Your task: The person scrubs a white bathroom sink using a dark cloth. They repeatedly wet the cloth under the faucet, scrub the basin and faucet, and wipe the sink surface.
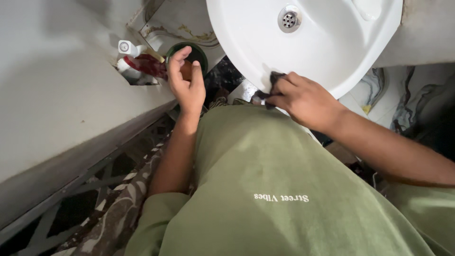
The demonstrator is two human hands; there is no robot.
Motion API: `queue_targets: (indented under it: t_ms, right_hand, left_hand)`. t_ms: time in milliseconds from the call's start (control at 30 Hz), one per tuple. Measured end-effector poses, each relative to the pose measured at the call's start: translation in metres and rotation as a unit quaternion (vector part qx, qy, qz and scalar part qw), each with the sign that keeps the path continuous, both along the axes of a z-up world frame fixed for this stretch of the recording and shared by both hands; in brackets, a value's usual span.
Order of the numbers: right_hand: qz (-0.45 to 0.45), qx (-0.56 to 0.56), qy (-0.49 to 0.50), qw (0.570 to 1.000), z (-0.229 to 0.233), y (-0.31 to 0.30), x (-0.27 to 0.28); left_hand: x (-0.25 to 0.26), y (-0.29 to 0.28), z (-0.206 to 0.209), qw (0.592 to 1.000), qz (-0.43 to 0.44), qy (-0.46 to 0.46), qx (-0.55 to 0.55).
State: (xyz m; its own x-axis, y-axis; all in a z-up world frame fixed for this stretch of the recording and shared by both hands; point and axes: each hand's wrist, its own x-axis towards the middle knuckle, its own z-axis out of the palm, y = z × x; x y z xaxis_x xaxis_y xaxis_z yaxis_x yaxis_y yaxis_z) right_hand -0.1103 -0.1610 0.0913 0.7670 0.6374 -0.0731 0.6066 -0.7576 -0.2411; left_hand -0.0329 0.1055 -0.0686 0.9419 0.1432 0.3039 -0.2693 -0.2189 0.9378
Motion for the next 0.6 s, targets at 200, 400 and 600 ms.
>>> queue_targets:
  t_ms: [200,400,600]
  right_hand:
    - [-0.016,-0.012,0.003,1.0,-0.004,0.004,0.003]
    - [-0.022,0.062,0.021,0.998,-0.022,0.036,0.038]
    - [-0.056,0.101,-0.075,0.99,-0.053,0.066,0.112]
  left_hand:
    - [0.006,-0.004,-0.005,0.999,-0.021,0.007,-0.031]
    - [0.007,-0.016,0.001,0.999,-0.034,-0.004,-0.029]
    - [-0.001,-0.02,0.005,0.998,-0.044,0.004,-0.055]
